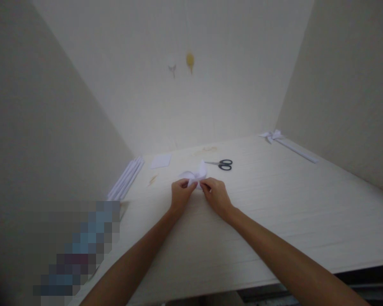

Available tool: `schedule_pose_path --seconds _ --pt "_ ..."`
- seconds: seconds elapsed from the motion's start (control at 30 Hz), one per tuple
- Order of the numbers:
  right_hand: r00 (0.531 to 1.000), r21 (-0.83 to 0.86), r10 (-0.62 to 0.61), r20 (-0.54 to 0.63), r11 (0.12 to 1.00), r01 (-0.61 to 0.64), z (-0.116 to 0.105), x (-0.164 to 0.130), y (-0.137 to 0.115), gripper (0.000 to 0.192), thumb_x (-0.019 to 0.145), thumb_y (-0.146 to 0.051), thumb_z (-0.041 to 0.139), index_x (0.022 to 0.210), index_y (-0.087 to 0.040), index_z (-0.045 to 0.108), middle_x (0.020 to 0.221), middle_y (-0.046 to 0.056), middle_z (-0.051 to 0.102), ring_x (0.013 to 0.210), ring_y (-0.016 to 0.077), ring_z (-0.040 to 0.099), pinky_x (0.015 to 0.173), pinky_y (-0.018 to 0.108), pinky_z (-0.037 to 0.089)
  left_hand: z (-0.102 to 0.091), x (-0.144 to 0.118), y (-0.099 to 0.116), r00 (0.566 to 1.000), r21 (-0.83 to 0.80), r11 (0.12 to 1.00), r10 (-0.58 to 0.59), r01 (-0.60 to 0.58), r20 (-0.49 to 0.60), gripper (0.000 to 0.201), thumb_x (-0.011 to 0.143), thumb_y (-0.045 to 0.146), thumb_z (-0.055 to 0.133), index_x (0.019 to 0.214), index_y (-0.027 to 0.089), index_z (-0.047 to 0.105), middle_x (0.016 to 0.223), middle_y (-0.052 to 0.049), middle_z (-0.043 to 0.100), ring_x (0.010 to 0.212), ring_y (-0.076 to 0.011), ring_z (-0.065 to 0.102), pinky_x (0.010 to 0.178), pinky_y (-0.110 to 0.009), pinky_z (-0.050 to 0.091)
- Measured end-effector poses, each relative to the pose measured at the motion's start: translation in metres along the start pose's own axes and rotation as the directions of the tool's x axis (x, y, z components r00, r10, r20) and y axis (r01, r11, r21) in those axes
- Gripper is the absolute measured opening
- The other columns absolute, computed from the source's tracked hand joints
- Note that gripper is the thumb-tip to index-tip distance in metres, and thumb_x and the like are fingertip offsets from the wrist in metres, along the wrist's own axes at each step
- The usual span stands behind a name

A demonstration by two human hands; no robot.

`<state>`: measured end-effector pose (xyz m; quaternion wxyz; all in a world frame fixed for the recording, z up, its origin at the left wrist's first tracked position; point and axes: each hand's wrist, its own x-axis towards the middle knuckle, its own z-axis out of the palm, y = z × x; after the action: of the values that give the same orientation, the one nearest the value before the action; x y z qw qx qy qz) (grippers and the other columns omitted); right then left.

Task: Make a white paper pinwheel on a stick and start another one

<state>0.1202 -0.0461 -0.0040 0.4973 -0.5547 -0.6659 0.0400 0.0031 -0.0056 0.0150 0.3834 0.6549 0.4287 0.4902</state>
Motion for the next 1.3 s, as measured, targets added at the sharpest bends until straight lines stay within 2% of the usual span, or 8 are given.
schedule_pose_path --seconds 0.77,0.83,1.0,1.3 --pt "0.999 0.035 0.014 -0.031 0.999 -0.012 0.001 0.000 0.002 0.011 0.074 -0.014 0.048 0.075 -0.016 0.058 0.071 0.005 0.062 0.062 0.0150 0.056 0.060 0.026 0.045 0.001 0.000 -0.003 0.999 0.072 0.996 0.054 -0.054 0.001 0.016 0.061 0.021 0.054 0.048 0.012 0.056 0.046 0.004 0.044 0.046 -0.0069 0.037 0.045 -0.019 0.028" --pt "0.998 0.065 0.045 -0.051 0.997 -0.041 0.000 0.000 0.001 0.010 0.074 -0.014 0.049 0.082 -0.016 0.056 0.070 0.004 0.061 0.060 0.0143 0.056 0.058 0.025 0.045 0.001 0.000 -0.005 0.999 0.077 0.996 0.052 -0.051 -0.008 0.016 0.062 0.021 0.054 0.049 0.012 0.056 0.046 0.004 0.044 0.046 -0.0071 0.038 0.045 -0.019 0.028" --pt "0.996 0.085 0.044 -0.073 0.996 -0.038 -0.001 0.000 0.002 0.028 0.075 -0.012 0.046 0.102 -0.015 0.049 0.069 0.002 0.058 0.059 0.0135 0.055 0.060 0.025 0.046 0.001 0.002 -0.010 0.998 0.074 0.995 0.063 -0.061 -0.017 0.016 0.062 0.022 0.052 0.051 0.012 0.057 0.047 0.004 0.044 0.047 -0.0079 0.040 0.046 -0.019 0.030" --pt "0.996 0.080 0.038 -0.077 0.996 -0.032 0.001 -0.001 0.006 0.021 0.074 -0.013 0.045 0.093 -0.018 0.051 0.069 0.002 0.059 0.060 0.0136 0.057 0.060 0.026 0.047 0.001 0.001 -0.008 0.999 0.062 0.997 0.050 -0.049 -0.010 0.015 0.062 0.021 0.052 0.052 0.012 0.057 0.049 0.003 0.048 0.049 -0.0082 0.041 0.047 -0.019 0.031"
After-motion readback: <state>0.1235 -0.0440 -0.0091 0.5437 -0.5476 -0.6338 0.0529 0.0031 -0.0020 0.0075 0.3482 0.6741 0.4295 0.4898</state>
